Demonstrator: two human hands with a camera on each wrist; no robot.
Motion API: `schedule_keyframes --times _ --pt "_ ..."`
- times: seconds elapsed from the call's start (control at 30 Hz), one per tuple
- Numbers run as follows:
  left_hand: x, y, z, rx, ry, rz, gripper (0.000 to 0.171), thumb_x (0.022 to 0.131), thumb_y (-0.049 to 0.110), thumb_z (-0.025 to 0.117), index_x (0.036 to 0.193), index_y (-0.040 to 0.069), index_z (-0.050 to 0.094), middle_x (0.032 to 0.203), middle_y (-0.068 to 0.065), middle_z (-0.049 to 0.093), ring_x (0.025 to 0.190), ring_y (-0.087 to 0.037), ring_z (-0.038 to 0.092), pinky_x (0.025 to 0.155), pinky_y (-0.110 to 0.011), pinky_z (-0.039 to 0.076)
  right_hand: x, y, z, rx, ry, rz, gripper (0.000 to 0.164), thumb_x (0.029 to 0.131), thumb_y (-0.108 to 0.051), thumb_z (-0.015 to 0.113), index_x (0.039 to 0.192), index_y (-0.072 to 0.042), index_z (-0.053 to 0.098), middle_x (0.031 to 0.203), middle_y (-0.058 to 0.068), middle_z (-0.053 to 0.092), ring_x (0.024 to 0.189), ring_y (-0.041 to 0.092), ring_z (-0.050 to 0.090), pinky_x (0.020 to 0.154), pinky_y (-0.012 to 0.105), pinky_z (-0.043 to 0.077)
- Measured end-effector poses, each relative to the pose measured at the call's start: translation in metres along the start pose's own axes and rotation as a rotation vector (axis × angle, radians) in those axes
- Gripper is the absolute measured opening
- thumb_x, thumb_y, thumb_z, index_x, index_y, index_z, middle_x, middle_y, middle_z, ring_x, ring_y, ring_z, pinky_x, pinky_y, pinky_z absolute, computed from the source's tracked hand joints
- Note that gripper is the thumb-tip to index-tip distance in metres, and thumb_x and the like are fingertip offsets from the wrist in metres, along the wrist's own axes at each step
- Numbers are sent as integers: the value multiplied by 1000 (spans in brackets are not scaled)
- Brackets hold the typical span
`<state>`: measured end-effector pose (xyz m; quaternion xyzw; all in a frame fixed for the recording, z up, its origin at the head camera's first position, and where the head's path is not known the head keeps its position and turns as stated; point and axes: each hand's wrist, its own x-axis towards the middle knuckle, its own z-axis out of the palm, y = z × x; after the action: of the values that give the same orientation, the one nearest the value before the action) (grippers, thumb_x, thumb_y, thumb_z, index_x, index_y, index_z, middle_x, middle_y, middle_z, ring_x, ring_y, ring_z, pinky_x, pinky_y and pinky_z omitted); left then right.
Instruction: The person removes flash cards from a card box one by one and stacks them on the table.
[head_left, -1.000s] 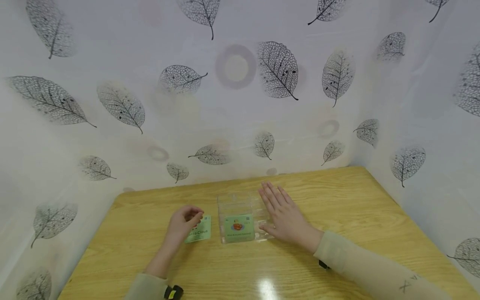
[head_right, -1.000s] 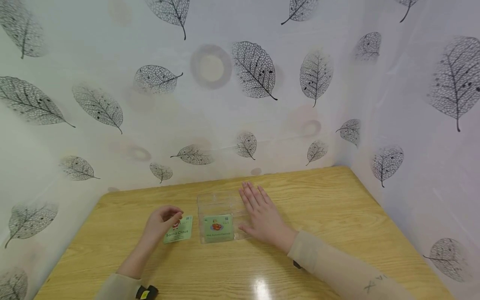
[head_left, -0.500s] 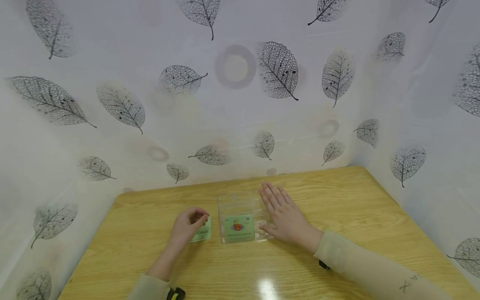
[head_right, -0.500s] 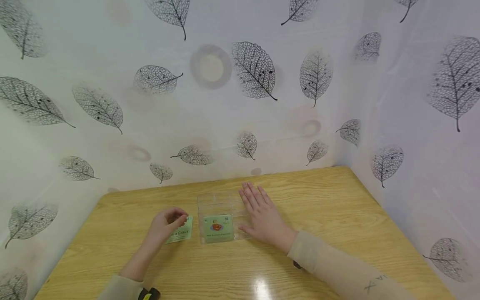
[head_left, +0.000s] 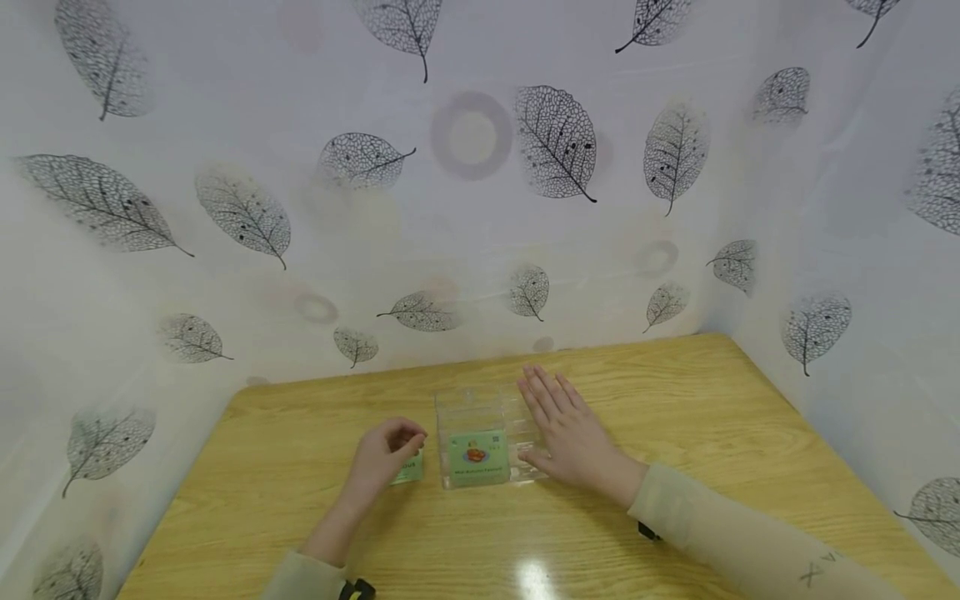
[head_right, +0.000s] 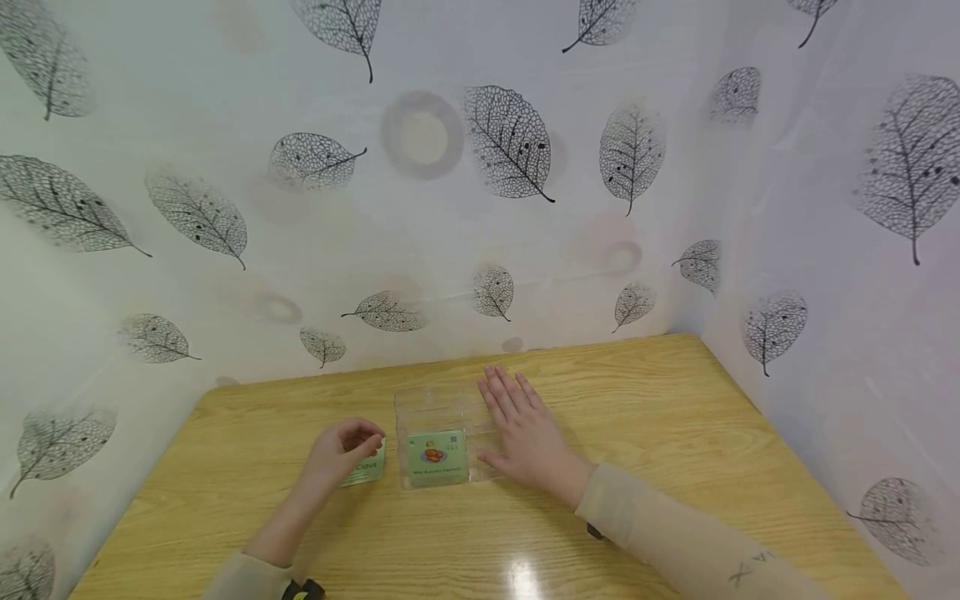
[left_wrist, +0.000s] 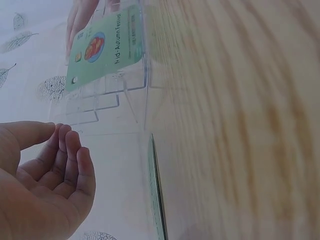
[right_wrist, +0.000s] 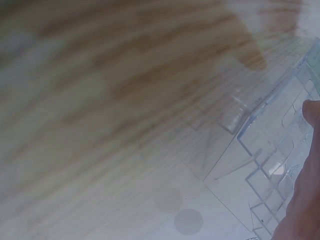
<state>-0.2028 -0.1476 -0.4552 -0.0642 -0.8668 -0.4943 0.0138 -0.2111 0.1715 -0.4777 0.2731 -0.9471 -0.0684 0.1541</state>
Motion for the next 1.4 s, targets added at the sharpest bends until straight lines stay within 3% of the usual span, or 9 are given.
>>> schedule_keyframes --times 0.23,0.87,1.4 --pt "0 -1 6 -10 -17 -15 6 97 1 73 103 1 75 94 -10 76 83 -12 68 74 -18 56 -1 0 0 2 36 -10 109 96 -70 60 167 2 21 177 22 18 165 38 18 134 54 20" --pt "4 2 15 -22 -24 10 6 96 -1 72 101 1 76 96 -11 76 83 -10 67 75 -18 57 -2 0 0 -15 18 -6 108 98 -71 58 168 1 17 178 20 11 166 37 15 135 53 17" --pt "4 3 19 -18 -31 -7 5 98 3 73 102 3 75 96 -8 76 86 -13 67 77 -17 55 0 0 0 28 42 -10 108 97 -68 61 168 1 18 177 21 14 165 38 17 135 54 16"
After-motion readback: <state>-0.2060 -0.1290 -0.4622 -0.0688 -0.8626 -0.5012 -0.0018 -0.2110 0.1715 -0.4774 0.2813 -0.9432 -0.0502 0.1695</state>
